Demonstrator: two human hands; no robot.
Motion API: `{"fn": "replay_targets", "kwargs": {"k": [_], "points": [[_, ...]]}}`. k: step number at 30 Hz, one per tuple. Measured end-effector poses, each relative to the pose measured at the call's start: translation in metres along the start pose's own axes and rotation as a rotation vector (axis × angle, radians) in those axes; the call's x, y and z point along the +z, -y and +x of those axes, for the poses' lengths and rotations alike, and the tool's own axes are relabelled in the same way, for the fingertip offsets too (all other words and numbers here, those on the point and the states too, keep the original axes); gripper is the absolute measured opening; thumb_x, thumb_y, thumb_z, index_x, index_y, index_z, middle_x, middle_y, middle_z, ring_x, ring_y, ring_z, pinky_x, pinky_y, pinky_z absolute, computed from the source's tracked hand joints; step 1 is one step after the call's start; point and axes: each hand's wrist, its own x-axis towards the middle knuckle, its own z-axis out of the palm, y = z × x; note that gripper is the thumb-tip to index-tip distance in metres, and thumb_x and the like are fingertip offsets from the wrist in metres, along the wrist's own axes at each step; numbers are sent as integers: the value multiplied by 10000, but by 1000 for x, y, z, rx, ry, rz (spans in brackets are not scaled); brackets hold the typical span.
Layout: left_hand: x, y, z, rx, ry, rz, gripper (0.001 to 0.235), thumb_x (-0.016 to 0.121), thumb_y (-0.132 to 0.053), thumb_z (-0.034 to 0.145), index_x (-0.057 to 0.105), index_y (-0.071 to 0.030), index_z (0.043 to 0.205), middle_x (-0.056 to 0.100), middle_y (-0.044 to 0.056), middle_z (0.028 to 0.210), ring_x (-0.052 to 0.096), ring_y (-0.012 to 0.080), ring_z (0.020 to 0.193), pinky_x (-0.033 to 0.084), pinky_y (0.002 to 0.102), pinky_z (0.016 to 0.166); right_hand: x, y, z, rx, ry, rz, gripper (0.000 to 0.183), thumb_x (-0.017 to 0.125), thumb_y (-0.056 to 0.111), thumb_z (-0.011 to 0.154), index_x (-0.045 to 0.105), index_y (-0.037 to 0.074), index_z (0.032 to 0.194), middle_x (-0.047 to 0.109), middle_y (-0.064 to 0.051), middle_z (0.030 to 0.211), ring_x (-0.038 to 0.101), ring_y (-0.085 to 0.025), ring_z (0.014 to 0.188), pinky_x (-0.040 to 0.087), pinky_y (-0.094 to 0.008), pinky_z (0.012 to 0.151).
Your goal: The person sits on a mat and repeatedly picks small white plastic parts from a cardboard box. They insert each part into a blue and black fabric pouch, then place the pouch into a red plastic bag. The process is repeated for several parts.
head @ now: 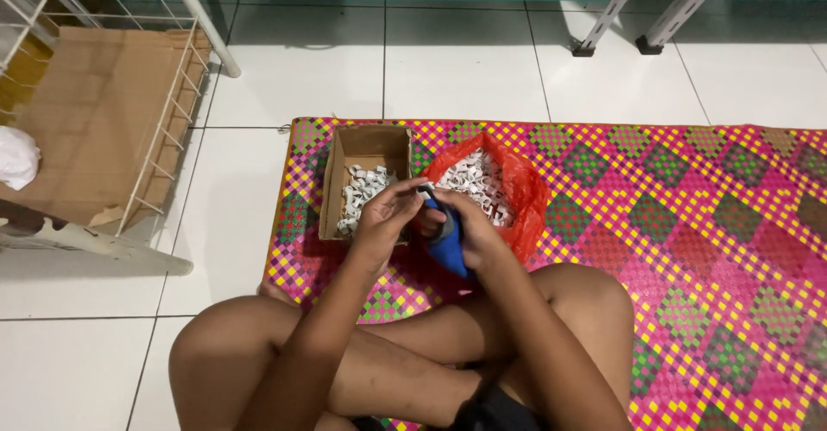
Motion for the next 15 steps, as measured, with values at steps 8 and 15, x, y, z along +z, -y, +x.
{"fn": "replay_targets", "kwargs": {"k": [8,15], "points": [[2,-9,-12,56,-95,18,307,722,-164,912,696,-67,1202,703,36,1066,634,68,984,520,261,945,23,12,-4,-194,-26,-317,151,663,169,901,641,20,912,477,-33,595,504,-105,491,443,-234,511],[3,-30,-27,-38,-326,167,360,791,-297,856,717,-99,1148,698,25,967,611,77,882,487,204,760,40,14,-9,-463,-114,-1014,168,737,195,866,731,51,953,708,-98,769,627,-164,772,511,-347,769]]}}
